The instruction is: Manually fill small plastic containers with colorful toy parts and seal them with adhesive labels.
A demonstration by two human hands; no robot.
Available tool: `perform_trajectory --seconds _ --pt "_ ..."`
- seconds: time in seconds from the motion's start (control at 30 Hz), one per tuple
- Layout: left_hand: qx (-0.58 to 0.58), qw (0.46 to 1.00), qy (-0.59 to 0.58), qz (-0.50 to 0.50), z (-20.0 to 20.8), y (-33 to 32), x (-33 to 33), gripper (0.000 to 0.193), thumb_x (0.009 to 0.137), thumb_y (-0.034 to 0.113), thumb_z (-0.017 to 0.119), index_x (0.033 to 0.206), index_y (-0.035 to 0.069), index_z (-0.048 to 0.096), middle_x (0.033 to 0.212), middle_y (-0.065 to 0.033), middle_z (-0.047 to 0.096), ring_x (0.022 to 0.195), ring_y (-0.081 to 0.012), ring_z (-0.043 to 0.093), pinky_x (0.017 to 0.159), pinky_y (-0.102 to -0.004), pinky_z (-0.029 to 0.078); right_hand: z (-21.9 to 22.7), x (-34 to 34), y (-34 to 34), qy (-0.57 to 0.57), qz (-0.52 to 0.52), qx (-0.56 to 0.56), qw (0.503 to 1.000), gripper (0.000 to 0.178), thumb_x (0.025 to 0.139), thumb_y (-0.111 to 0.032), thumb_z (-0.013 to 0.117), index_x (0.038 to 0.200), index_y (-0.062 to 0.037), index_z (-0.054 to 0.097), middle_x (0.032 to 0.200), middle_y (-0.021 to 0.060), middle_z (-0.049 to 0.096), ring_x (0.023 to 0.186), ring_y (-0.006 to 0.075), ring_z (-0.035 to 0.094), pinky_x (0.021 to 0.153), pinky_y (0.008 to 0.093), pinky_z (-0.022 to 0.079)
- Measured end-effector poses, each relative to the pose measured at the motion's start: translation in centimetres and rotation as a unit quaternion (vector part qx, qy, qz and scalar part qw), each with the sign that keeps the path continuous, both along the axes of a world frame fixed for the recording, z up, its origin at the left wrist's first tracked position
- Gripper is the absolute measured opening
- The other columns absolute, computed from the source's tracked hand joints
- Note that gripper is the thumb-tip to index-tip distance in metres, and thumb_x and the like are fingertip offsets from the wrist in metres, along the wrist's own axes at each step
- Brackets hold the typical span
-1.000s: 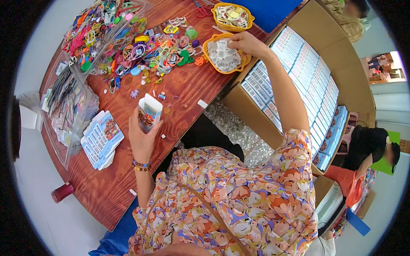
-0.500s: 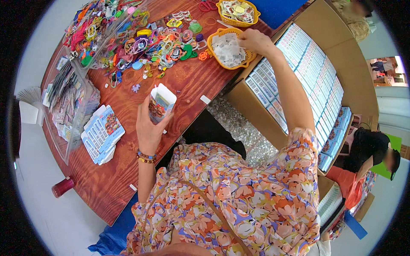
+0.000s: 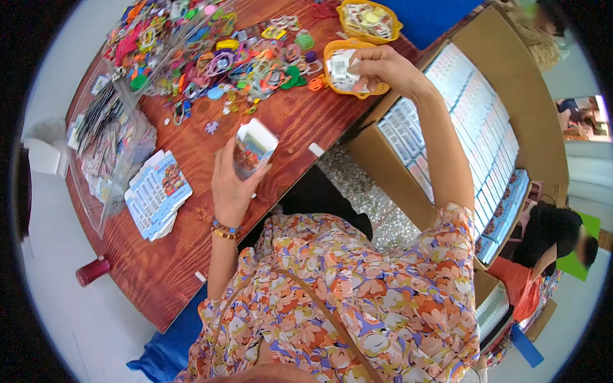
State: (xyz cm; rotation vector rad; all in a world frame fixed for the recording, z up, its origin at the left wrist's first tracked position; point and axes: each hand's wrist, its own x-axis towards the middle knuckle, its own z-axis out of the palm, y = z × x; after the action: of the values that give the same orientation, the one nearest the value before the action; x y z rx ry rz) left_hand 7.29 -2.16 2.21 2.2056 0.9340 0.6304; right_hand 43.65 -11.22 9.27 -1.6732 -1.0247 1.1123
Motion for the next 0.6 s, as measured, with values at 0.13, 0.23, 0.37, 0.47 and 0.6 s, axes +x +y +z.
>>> perform_trajectory --seconds 0.13,0.23,0.37,0.47,0.6 --pt "0.086 0.996 -0.016 -0.001 -0.3 0.0 0.5 0.078 0.070 0.028 0.086 0.134 0.003 0.051 0.121 -0.0184 0.058 0.111 -0.0365 0.058 0.090 -0.0438 0.051 2.7 -8.2 1.4 0.042 0.140 -0.054 0.988 0.016 0.094 -0.020 0.065 0.088 -0.0050 0.068 0.069 0.0009 0.068 0.055 0.0035 0.062 0.051 0.0175 0.047" --pt "0.097 0.995 -0.026 -0.009 0.2 -0.2 0.9 0.079 0.070 0.028 0.086 0.135 0.004 0.050 0.122 -0.0188 0.057 0.110 -0.0370 0.058 0.089 -0.0447 0.051 2.9 -10.3 2.0 0.054 0.170 -0.073 0.981 0.017 0.094 -0.021 0.065 0.089 -0.0047 0.068 0.067 -0.0007 0.065 0.053 0.0023 0.059 0.050 0.0176 0.045" --pt "0.111 0.993 -0.031 -0.009 0.6 -0.3 0.8 0.081 0.070 0.028 0.086 0.138 0.004 0.048 0.124 -0.0188 0.056 0.109 -0.0375 0.059 0.087 -0.0451 0.052 2.1 -11.5 2.7 -0.018 0.195 -0.084 0.977 0.019 0.096 -0.022 0.064 0.089 -0.0049 0.069 0.064 -0.0031 0.062 0.053 0.0005 0.054 0.049 0.0180 0.043" --pt "0.109 0.993 -0.033 -0.009 0.2 -0.4 0.8 0.082 0.070 0.028 0.086 0.138 0.004 0.047 0.125 -0.0188 0.056 0.109 -0.0374 0.059 0.088 -0.0456 0.052 2.4 -13.0 3.3 -0.070 0.203 -0.105 0.971 0.021 0.096 -0.021 0.062 0.094 -0.0020 0.069 0.066 -0.0026 0.062 0.058 0.0038 0.058 0.050 0.0205 0.045" --pt "0.101 0.994 -0.034 -0.002 -0.1 -0.4 1.0 0.083 0.069 0.027 0.087 0.138 0.003 0.047 0.124 -0.0191 0.056 0.110 -0.0366 0.059 0.089 -0.0458 0.052 3.8 -14.6 4.7 -0.230 0.272 -0.115 0.927 0.022 0.096 -0.021 0.061 0.101 -0.0007 0.068 0.070 0.0003 0.063 0.066 0.0066 0.061 0.051 0.0237 0.047"
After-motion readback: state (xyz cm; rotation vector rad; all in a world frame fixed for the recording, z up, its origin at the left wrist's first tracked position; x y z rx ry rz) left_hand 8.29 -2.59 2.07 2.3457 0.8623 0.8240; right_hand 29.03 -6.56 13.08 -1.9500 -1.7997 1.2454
